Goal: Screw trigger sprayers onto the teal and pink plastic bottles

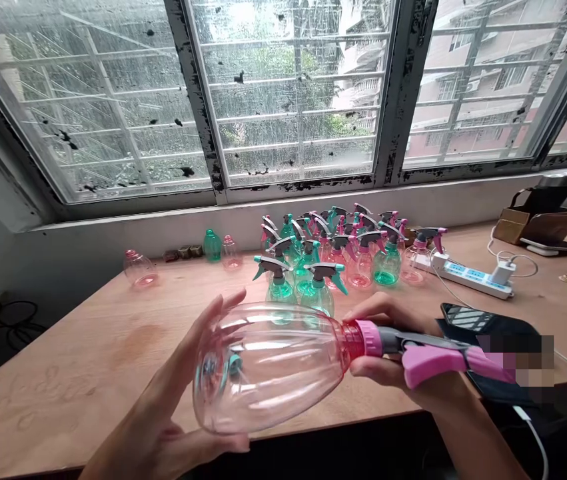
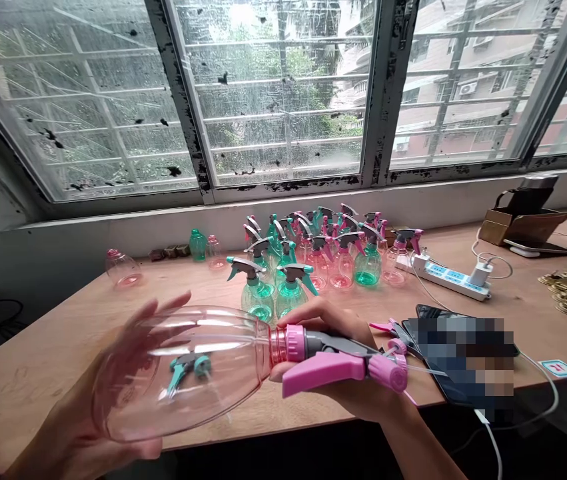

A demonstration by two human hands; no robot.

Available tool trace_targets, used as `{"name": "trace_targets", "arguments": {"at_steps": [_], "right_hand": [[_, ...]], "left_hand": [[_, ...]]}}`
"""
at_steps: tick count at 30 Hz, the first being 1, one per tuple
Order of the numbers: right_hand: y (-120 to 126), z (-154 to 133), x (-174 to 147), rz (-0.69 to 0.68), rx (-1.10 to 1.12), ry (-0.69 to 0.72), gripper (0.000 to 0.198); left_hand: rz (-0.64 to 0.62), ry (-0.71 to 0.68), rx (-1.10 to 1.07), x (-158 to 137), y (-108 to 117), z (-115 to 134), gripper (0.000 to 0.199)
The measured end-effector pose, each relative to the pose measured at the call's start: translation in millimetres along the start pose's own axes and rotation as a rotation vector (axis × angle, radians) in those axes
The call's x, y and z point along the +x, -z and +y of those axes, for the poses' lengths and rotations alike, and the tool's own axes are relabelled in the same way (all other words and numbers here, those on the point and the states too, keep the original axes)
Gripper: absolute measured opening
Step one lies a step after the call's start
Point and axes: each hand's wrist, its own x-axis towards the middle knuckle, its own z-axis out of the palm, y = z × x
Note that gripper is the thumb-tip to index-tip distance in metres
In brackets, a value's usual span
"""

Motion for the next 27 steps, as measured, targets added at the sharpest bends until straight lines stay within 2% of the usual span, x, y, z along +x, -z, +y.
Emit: {"name": "trace_targets", "arguments": {"at_steps": [4, 10, 14, 18, 23, 27], "right_hand": [[2, 3, 1, -0.011, 0.073, -0.022, 0.034], [3, 3, 1, 0.002, 0.034, -0.025, 0.033], [3, 3, 1, 0.014, 0.074, -0.031, 0.032], [2, 4, 1, 0.006, 0.119, -0.059, 0.036], [0, 1, 1, 0.035, 0.069, -0.078, 0.034], [0, 2, 2, 0.036, 0.103, -0.087, 0.030]], "left_hand": [[0.065, -0.021, -0.076, 4, -11, 12, 0.092], [-0.018, -0.025, -0.088, 5, -9, 6, 0.113], [-0.030, 0.003, -0.001, 0, -6, 0, 0.103], [-0.014, -0.043, -0.021, -1, -8, -1, 0.097], [-0.048, 0.002, -0.054, 4, -7, 0, 0.111], [-0.042, -0.006, 0.008, 4, -7, 2, 0.102]]}}
